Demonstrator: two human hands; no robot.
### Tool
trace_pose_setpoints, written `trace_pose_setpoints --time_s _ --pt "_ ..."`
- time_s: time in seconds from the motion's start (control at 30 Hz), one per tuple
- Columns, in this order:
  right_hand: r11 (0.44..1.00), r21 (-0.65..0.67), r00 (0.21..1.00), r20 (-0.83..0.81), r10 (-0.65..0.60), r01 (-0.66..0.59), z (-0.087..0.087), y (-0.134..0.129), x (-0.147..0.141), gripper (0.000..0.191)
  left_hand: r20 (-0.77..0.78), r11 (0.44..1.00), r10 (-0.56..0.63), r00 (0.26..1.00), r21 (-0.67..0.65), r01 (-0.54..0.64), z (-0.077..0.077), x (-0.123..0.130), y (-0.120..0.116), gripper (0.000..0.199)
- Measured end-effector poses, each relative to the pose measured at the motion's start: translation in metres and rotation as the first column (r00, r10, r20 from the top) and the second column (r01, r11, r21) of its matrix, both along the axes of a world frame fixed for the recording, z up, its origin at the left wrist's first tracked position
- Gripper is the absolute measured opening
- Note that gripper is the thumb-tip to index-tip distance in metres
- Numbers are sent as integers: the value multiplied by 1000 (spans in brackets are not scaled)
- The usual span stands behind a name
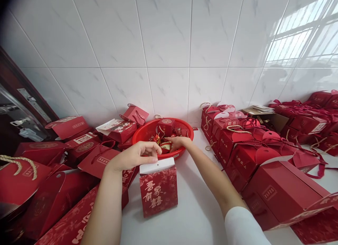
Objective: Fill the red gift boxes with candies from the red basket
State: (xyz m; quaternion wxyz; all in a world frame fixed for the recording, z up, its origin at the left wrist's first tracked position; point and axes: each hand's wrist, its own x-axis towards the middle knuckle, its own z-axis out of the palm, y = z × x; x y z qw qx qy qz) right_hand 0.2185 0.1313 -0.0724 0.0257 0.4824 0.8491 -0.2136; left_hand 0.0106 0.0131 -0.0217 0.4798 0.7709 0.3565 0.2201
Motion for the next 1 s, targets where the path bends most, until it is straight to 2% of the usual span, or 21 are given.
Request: trace_pose_setpoints --time_s 0.1,0.17,0.3,0.4,0.47,0.53,0.6,0.67,0.73,0.8,0.9,1.0 --pt "996 -41 996 47 81 -79 -2 -4 -11 88 41 992 97 994 76 -100 0 0 1 24" --pt "993 -15 993 8 119 -119 -3 -5 -13 76 28 990 105 994 87 -108 0 0 2 26" --pt "996 86 988 -151 36 -23 -6 0 -8 56 -17 996 66 998 58 -65 -1 4 2 32" --pt "986 153 941 -339 -9 65 -11 7 -2 47 59 991 120 991 60 -124 -6 7 7 36" --pt "977 152 864 -501 -55 151 -15 10 1 46 161 964 238 958 83 -254 -13 9 16 39" --pt "970 79 720 -684 -116 230 -18 12 3 46 226 905 381 896 107 -412 -23 9 27 39" --pt "970 -34 551 -818 -165 240 -20 12 4 47 184 846 493 850 128 -518 -34 9 38 36" --pt "970 -144 389 -896 -212 197 -20 10 5 49 35 825 546 837 149 -545 -43 9 47 33" --pt "964 -228 267 -928 -258 139 -18 6 6 48 -124 836 543 831 175 -520 -48 12 54 38" --pt "957 -271 199 -937 -288 108 -17 3 8 47 -258 873 486 835 175 -455 -49 18 59 48" --pt "952 -277 151 -943 -295 130 -16 1 9 46 -404 929 365 839 104 -354 -50 29 70 44" --pt "944 -289 123 -943 -310 161 -18 0 10 48 -458 949 290 840 28 -313 -54 38 82 33"
